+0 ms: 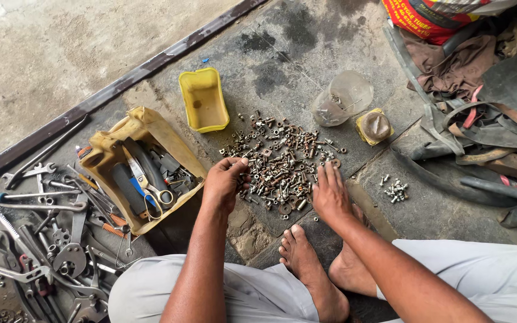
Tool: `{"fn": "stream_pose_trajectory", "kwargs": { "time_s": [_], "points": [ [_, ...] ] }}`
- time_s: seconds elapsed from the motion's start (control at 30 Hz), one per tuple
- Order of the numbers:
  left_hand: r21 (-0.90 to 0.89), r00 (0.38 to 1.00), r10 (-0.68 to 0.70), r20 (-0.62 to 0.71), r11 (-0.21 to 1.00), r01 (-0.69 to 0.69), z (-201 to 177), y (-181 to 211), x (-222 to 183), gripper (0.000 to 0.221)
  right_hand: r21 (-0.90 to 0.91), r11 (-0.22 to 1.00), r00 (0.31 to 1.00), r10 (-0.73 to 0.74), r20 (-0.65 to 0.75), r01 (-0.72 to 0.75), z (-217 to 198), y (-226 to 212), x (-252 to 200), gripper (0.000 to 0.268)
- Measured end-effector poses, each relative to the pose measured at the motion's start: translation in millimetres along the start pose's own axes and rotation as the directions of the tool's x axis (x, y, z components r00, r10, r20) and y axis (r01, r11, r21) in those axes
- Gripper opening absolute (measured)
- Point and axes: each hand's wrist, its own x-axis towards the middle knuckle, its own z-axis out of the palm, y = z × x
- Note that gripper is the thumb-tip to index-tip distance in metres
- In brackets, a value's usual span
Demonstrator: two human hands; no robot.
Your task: The person sorts various screws, bolts, and washers by hand from a yellow container into a pile on the floor, picking up and examining individual pieces.
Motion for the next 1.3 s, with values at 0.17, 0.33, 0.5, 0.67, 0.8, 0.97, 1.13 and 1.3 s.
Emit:
{"fn": "stream_pose_trajectory", "kwargs": {
  "time_s": [0.17, 0.33, 0.5, 0.67, 0.8, 0.97, 1.13, 1.3],
  "points": [
    [0.027, 0.999, 0.025, 0.020, 0.999, -0.026, 4.1, -0.6, -1.6, 0.018, 0.006, 0.995, 0.991, 0.103, 0.088, -0.103, -12.3, -2.5, -12.5, 0.050],
    [0.098, 0.998, 0.019, 0.068, 0.995, -0.025, 3.0, -7.0, -5.4, 0.013, 0.063, 0.986, 0.987, 0.155, -0.031, -0.153, -28.3, 16.1, 30.2, 0.042],
    [0.087, 0.998, 0.017, 0.065, 0.996, -0.022, 3.3, -6.8, -0.4, 0.013, -0.035, 0.997, 0.997, -0.071, -0.026, 0.070, -31.0, 38.8, 52.8, 0.049],
    [0.100, 1.000, -0.006, 0.026, 0.995, 0.004, 1.0, -10.4, 4.4, 0.017, 0.131, 0.982, 0.989, 0.144, -0.027, -0.139, -13.7, 54.0, 45.6, 0.035],
    [0.128, 0.999, -0.023, 0.028, 0.992, 0.019, 3.8, -10.2, 3.3, 0.018, 0.123, 0.988, 0.996, 0.090, 0.029, -0.093, -21.6, 41.2, 28.6, 0.033],
    [0.145, 0.999, -0.028, 0.028, 0.989, 0.024, 7.7, -3.9, -3.4, 0.018, 0.195, 0.974, 0.978, 0.079, 0.195, -0.118, -43.7, 7.4, 39.9, 0.047],
    [0.146, 0.999, -0.035, 0.005, 0.989, 0.034, 8.3, 0.8, -7.9, 0.020, 0.286, 0.845, 0.890, 0.409, 0.201, -0.453, -48.6, 19.5, 50.4, 0.041],
    [0.134, 0.998, -0.012, 0.062, 0.991, 0.004, 8.4, -4.1, -5.6, 0.018, 0.189, 0.975, 0.986, 0.134, -0.098, -0.114, -19.8, 49.6, 37.1, 0.028]
  ]
}}
